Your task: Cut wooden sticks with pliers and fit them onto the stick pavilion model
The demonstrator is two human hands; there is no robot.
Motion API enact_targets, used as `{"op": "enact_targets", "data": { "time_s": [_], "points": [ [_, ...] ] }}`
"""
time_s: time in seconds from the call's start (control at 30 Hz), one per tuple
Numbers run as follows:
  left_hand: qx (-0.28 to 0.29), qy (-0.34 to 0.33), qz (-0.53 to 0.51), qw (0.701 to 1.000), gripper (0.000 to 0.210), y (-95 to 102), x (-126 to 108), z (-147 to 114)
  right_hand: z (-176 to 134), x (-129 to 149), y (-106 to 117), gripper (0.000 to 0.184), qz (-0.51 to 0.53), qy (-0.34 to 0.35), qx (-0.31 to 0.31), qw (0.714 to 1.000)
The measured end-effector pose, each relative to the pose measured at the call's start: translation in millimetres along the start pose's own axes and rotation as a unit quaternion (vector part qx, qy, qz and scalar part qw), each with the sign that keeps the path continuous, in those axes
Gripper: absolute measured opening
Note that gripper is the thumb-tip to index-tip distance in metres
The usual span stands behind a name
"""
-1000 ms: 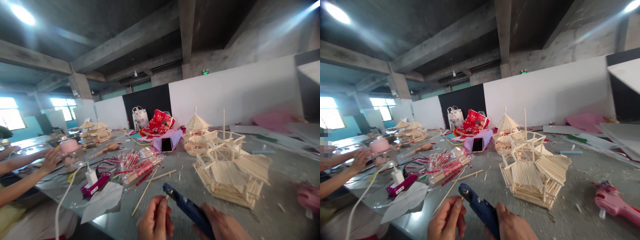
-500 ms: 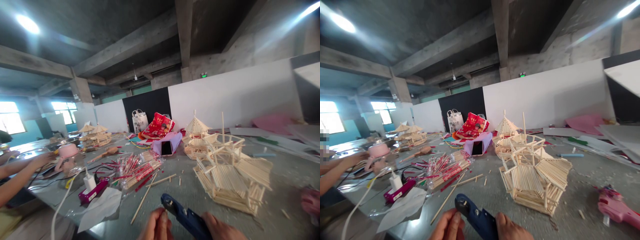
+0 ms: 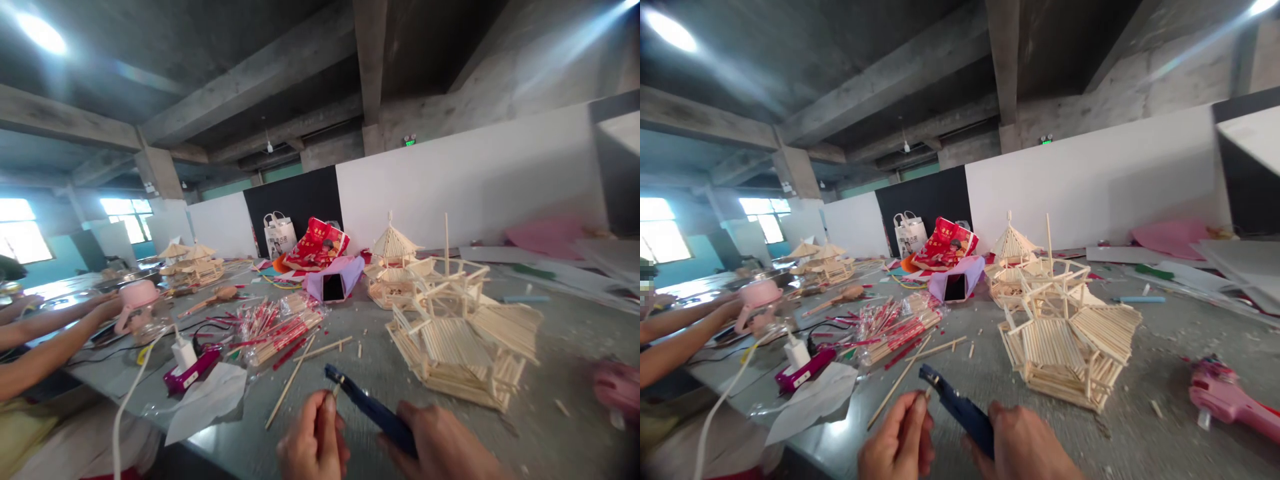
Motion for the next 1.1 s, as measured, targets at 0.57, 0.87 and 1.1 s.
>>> {"op": "enact_targets", "data": {
  "time_s": [0.57, 0.87, 1.1],
  "points": [
    [0.001, -0.279, 0.287, 0.916, 0.017, -7.5, -4, 27, 30, 16, -9, 0.030, 0.112, -0.169, 0.158, 0.966],
    [0.026, -0.262, 0.312, 0.913, 0.017, -8.5, 4, 42, 38, 23, -21, 0.035, 0.166, -0.184, 0.188, 0.950],
    [0.039, -0.274, 0.313, 0.908, 0.018, -15.9, -3, 50, 43, 22, -24, 0.035, 0.175, -0.197, 0.169, 0.950]
  ]
}}
Point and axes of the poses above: each hand's wrist, its own z-axis towards the middle knuckle, its own y-axis out of the back of the hand, x = y × z, the point moved 4 cm from there along z, towards the middle knuckle, and after that the axes turned 15 degrees about -x, right-handed, at the moved point
